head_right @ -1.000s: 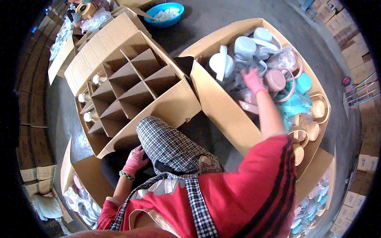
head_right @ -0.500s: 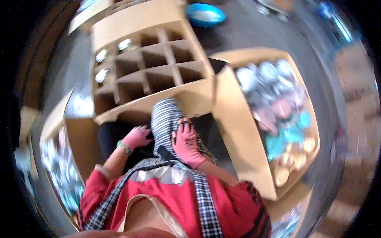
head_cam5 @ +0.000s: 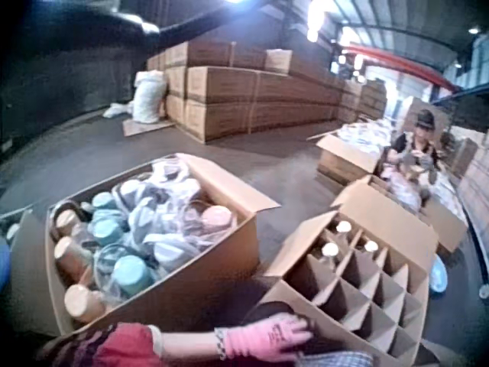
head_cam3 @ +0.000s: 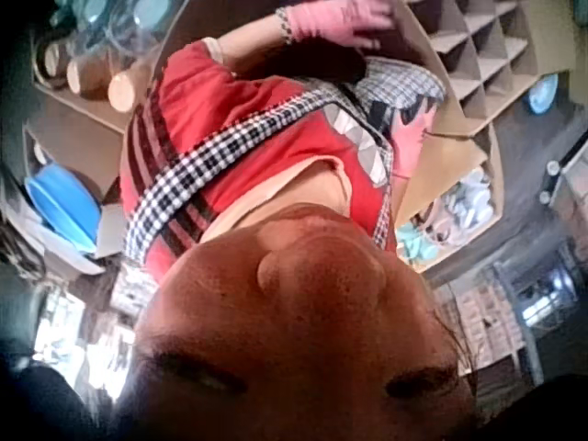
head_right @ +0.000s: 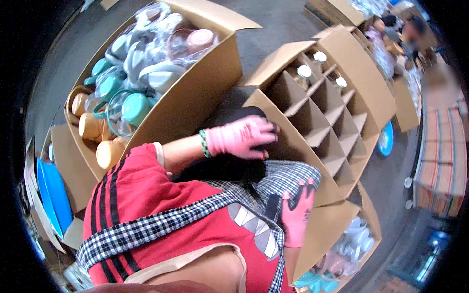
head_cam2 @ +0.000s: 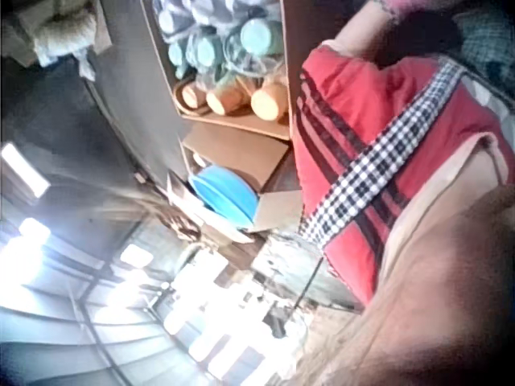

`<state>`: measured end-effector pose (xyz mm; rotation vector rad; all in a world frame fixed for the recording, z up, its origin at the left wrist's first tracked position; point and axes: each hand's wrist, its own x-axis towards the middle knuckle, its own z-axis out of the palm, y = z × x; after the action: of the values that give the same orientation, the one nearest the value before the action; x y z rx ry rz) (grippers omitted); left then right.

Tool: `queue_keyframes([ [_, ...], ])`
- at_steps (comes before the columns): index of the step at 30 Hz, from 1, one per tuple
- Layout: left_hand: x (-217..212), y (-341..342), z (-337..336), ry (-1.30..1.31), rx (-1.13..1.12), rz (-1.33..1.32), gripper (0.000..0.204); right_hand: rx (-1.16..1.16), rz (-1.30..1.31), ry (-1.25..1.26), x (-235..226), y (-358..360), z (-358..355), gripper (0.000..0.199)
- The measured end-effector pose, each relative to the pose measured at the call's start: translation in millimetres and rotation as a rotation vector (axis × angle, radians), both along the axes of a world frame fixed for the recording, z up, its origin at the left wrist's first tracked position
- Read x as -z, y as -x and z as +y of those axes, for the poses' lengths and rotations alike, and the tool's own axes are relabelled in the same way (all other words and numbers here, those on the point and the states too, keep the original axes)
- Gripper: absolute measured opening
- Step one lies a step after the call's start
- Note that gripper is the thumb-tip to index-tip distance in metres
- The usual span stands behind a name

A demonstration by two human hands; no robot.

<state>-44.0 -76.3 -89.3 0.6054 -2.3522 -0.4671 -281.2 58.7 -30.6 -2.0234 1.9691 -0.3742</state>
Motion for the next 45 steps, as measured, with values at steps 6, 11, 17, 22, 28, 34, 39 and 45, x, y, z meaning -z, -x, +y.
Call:
queue_keyframes([
  [6, -17, -124, -34, -0.041, -1.073, -0.315, 0.061, 0.142, 0.128, 0.181, -10, 18, -48, 0.043],
  [11, 22, -141, -29, -0.079, -1.186, -0.545, 0.077, 0.061, 0.378, -0.127, 37, 4, -45, 0.058],
  [17, -15, -145, -77, -0.601, -1.041, -0.420, 0.055, -0.011, 0.675, -0.071, 47, -35, -56, 0.058],
  [22, 22, -143, -125, -0.544, -1.061, -0.163, 0.037, -0.102, 0.729, -0.063, 44, -56, -70, 0.057],
  [28, 31, -137, -126, -0.431, -1.112, -0.195, 0.014, -0.230, 0.687, 0.004, 47, -84, -93, 0.052],
  [34, 31, -116, -91, -0.323, -1.032, -0.292, 0.015, -0.359, 0.654, 0.023, 54, -102, -111, 0.048],
  [39, 23, -106, -47, -0.293, -0.975, -0.164, 0.026, -0.384, 0.621, 0.031, 57, -101, -110, 0.047],
  [45, -21, -178, 3, -0.086, -1.151, -0.435, 0.053, -0.355, 0.557, 0.078, 57, -77, -100, 0.046],
])
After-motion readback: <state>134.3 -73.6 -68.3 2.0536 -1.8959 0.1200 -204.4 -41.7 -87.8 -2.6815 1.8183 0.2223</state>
